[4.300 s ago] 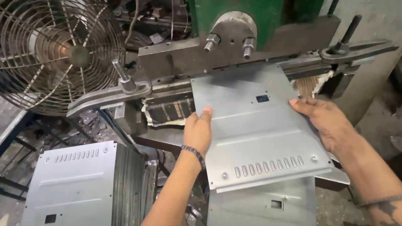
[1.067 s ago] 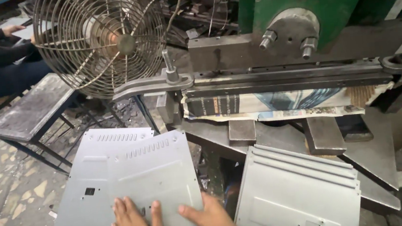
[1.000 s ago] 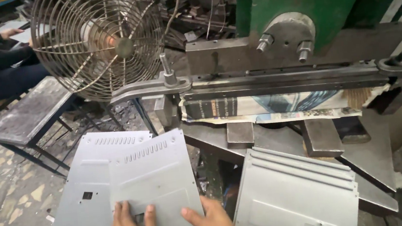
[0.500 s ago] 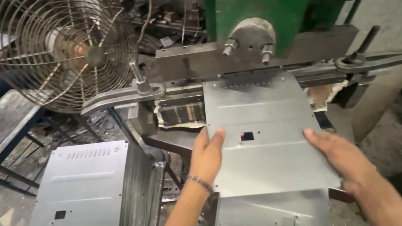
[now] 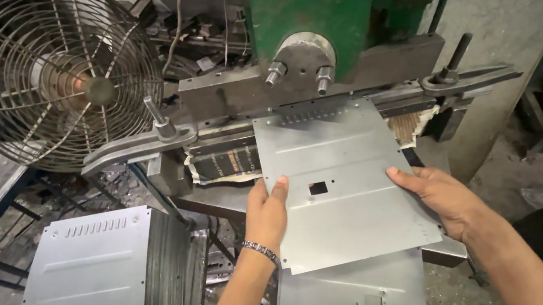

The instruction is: The recorder is placing metal sheets into an industrial stamping machine to shape or pattern them.

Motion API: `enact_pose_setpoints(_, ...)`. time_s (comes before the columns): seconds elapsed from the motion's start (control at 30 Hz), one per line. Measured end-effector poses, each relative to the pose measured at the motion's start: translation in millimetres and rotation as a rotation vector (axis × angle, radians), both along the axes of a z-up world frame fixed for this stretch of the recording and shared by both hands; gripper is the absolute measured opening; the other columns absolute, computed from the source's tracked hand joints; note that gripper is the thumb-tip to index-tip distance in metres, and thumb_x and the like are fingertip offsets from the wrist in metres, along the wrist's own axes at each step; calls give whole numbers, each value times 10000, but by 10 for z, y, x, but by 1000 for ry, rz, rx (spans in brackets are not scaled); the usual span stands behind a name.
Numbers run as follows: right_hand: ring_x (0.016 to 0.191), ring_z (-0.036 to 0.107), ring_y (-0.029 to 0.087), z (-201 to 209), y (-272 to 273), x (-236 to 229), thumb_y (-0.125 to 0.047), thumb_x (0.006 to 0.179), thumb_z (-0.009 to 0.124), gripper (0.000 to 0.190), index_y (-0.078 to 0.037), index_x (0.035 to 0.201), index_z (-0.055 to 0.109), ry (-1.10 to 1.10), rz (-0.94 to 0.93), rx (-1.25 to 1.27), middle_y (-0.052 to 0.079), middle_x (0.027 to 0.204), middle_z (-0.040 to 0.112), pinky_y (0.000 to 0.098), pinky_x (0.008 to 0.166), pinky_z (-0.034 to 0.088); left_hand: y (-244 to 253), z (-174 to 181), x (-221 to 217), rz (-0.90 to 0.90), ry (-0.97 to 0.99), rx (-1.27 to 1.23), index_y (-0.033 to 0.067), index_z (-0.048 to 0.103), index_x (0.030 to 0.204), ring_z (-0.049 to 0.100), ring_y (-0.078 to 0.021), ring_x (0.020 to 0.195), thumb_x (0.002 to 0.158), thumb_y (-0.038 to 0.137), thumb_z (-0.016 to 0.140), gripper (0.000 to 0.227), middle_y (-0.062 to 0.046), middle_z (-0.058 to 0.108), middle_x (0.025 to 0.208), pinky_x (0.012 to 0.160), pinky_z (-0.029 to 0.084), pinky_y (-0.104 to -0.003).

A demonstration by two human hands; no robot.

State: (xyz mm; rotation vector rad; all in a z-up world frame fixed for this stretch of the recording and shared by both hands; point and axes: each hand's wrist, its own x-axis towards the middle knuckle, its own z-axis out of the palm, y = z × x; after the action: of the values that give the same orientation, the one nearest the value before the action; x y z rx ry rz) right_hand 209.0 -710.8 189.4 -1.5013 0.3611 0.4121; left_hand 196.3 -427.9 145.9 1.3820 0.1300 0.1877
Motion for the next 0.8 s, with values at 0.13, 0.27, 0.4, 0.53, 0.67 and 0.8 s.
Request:
enact_pose_setpoints(0.13,744,707,184,-5,0,0,-367,890,695,448,6,1136,724,-5,3,0,108,950,770,363,681,590,0,95,-59,11,54,-5,-35,648,1224,650,-169,1014,975,220,588,361,-108,744,1121,927,488,-298)
enact_pose_setpoints(0.27,754,713,178,14,25,-16,-361,890,694,438,0,1137,724,-18,-8,8,100,954,772,359,685,595,-2,111,-64,16,65,18,-36,651,1226,648,-169,1012,975,225,591,367,-110,744,1120,925,487,-299)
enact_pose_setpoints(0.4,741,703,180,-24,1,0,-370,885,704,446,-9,1146,721,0,-28,0,101,949,765,361,669,587,-11,102,-53,-18,61,-57,-30,644,1238,667,-182,1026,969,237,580,384,-112,750,1136,930,501,-312)
enact_pose_setpoints(0.53,785,705,207,-150,-40,23,-396,885,720,499,24,1155,719,-37,12,12,120,968,779,389,715,581,3,35,-78,8,149,-17,-10,646,1278,656,-179,1075,973,276,605,421,-92,746,1178,965,485,-316)
enact_pose_setpoints(0.67,1002,739,278,-13,57,-119,-431,956,707,524,4,1232,611,-56,-57,-172,209,1125,752,394,916,575,-40,306,-611,56,384,-25,64,577,1380,594,-158,1162,968,324,678,498,-53,672,1249,1021,428,-358)
enact_pose_setpoints(0.8,1193,639,323,498,358,-553,-423,894,709,599,-26,1321,570,-718,-106,-1014,176,1305,647,442,1002,512,-100,-572,-1189,-195,260,-303,96,558,1479,720,-328,1034,859,312,745,682,-144,774,1225,876,528,-531)
